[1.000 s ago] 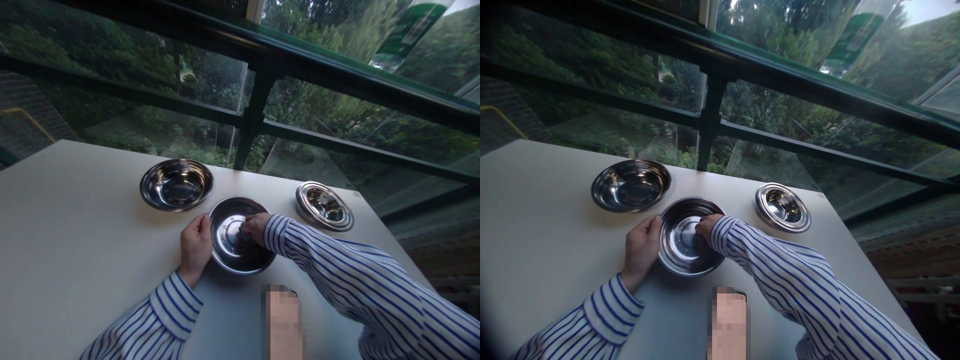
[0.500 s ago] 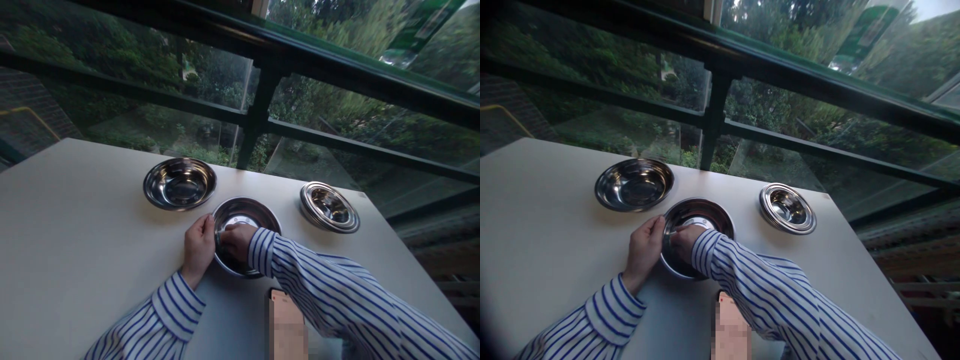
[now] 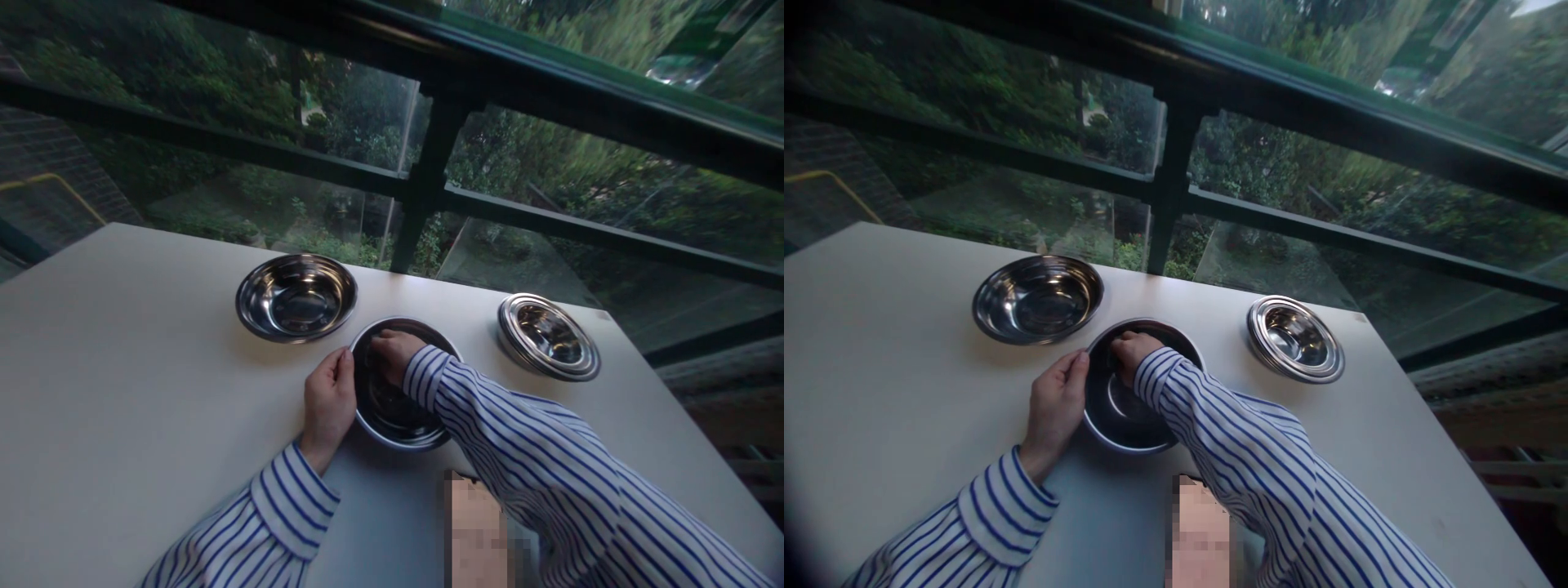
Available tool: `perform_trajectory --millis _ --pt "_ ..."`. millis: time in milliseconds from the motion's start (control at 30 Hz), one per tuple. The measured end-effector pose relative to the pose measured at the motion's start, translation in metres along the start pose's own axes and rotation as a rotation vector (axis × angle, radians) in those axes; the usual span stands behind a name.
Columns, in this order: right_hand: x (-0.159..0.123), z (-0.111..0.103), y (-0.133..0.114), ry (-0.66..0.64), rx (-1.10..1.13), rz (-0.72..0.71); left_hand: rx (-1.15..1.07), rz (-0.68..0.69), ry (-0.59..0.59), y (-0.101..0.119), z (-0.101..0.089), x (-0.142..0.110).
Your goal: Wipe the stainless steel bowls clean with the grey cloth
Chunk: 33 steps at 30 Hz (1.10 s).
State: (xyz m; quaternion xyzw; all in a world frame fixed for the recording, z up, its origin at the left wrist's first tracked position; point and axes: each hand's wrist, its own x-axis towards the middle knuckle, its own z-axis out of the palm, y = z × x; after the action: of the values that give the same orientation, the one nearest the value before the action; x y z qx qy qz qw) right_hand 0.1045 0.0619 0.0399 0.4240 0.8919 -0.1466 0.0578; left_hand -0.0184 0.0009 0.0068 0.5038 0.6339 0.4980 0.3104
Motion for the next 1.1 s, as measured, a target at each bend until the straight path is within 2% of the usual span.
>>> perform_trajectory --millis 200,333,433,533,833,967,1100 --pt "-0.014 0.007 -0.015 -0.080 0.030 -0.165 0.016 -0.028 0.036 0.007 -0.001 -0.002" --pt "-0.034 0.012 0.000 -0.176 0.065 -0.263 0.026 -0.030 0.023 0.006 -0.002 -0.003" --pt "-0.048 0.015 0.015 -0.212 0.070 -0.273 0.006 -0.033 0.015 0.005 -0.001 -0.003" --pt "-0.051 0.015 0.019 -0.214 0.060 -0.277 -0.013 -0.032 0.008 0.005 0.000 -0.004" --pt "-0.012 0.009 -0.007 -0.079 0.009 -0.223 -0.029 -0.008 -0.030 0.001 0.000 0.000" --pt "0.001 0.001 0.007 -0.009 -0.037 -0.119 -0.058 0.001 -0.041 -0.002 -0.001 0.001" --pt "-0.006 0.001 0.027 0.034 -0.107 -0.009 -0.049 -0.017 -0.039 -0.003 -0.001 0.000"
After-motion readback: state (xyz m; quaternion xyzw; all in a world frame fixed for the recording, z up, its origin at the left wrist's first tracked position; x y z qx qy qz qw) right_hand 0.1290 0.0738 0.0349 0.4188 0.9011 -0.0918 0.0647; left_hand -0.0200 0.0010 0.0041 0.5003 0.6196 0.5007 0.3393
